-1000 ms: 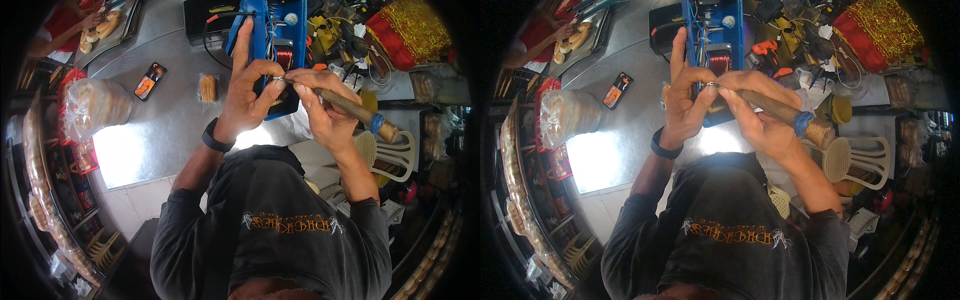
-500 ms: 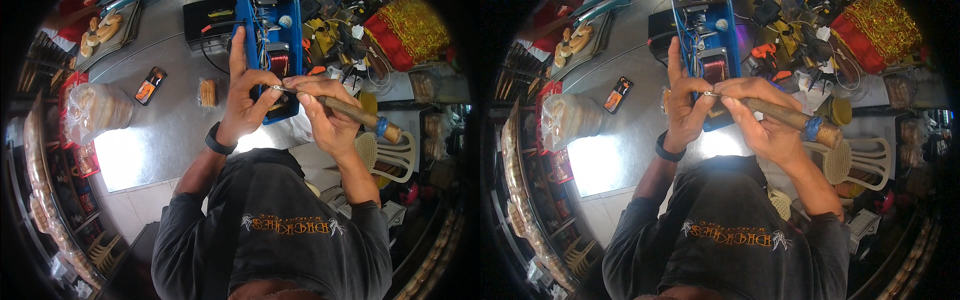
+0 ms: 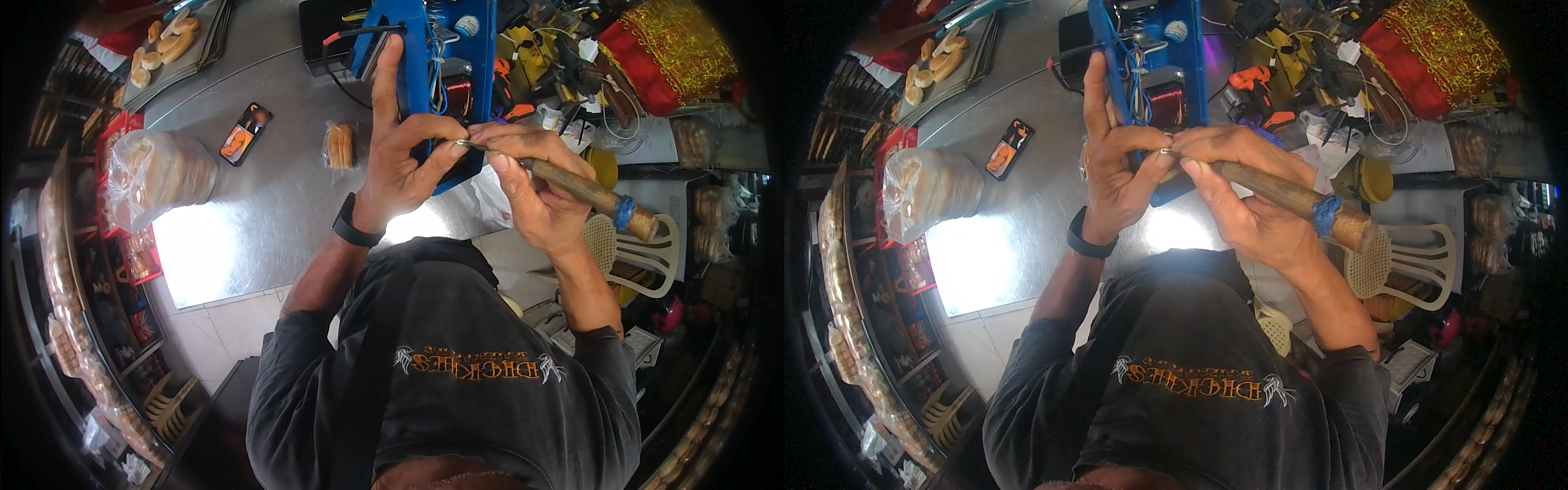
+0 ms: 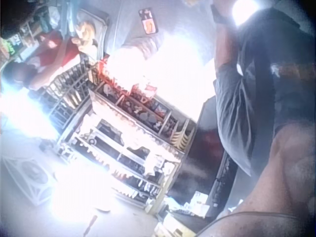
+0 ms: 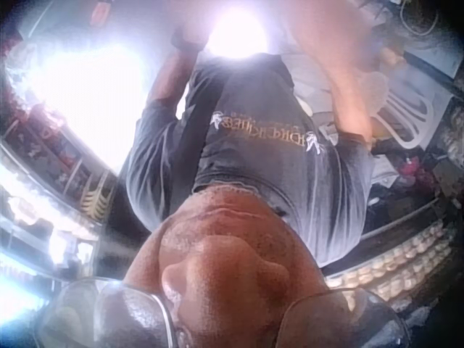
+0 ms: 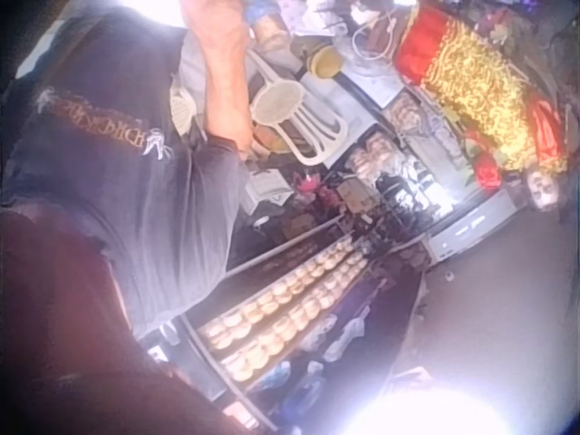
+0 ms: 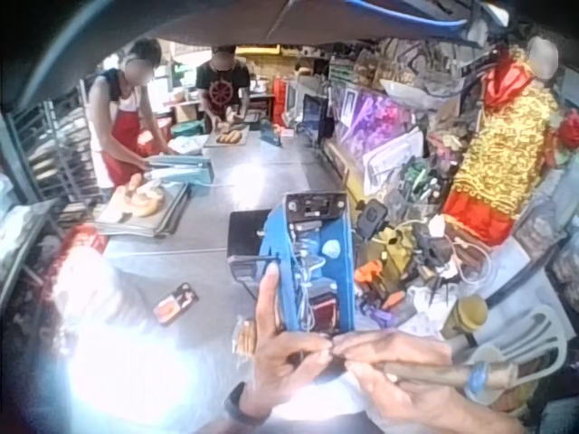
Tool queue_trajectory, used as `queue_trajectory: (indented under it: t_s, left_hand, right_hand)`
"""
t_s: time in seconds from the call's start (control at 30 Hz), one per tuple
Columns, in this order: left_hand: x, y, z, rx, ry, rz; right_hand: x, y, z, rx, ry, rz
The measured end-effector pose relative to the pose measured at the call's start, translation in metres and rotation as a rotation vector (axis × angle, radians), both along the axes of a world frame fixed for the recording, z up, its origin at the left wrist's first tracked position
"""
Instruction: The person handles bread rolls and plastic bags, then opens a blue electronic device and uses a screwdriver to adjust internal components. The person manipulates wires and small parts inside the device.
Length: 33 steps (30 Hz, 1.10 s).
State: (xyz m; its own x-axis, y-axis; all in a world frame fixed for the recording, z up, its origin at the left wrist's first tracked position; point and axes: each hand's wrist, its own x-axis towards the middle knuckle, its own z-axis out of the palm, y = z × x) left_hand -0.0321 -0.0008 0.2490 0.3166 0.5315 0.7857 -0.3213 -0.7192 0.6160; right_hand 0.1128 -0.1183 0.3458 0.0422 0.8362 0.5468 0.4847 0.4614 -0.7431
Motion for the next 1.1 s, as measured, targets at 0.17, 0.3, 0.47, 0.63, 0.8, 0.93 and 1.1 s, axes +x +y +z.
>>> queue_trajectory:
  t_s: [0.17,0.3,0.47,0.63,0.8,0.93,1.1]
  left_hand:
    - [-0.002,-0.003,0.001,-0.01,0.065,0.046]
    - [-0.005,-0.003,0.002,0.003,0.122,0.097]
    - [0.0,-0.003,0.001,-0.042,0.04,0.054]
    - [-0.003,-0.005,-0.005,-0.252,-0.03,-0.055]
    - [-0.011,-0.004,-0.019,-0.614,-0.167,-0.206]
    - [-0.019,-0.005,-0.031,-0.96,-0.284,-0.395]
    - [-0.027,-0.006,-0.04,-1.05,-0.326,-0.434]
  right_hand:
    - [-0.003,0.001,0.008,0.031,-0.213,-0.055]
    - [-0.008,0.001,0.007,0.021,-0.221,-0.08]
    - [-0.003,0.002,-0.012,-0.008,0.052,-0.045]
    - [0.006,0.009,-0.018,-0.016,0.535,0.023]
    - [0.063,-0.009,-0.065,-0.461,0.625,-0.132]
    - [0.075,-0.015,-0.189,-1.036,0.537,-0.216]
    - [0.065,0.006,-0.282,-1.274,0.22,-0.348]
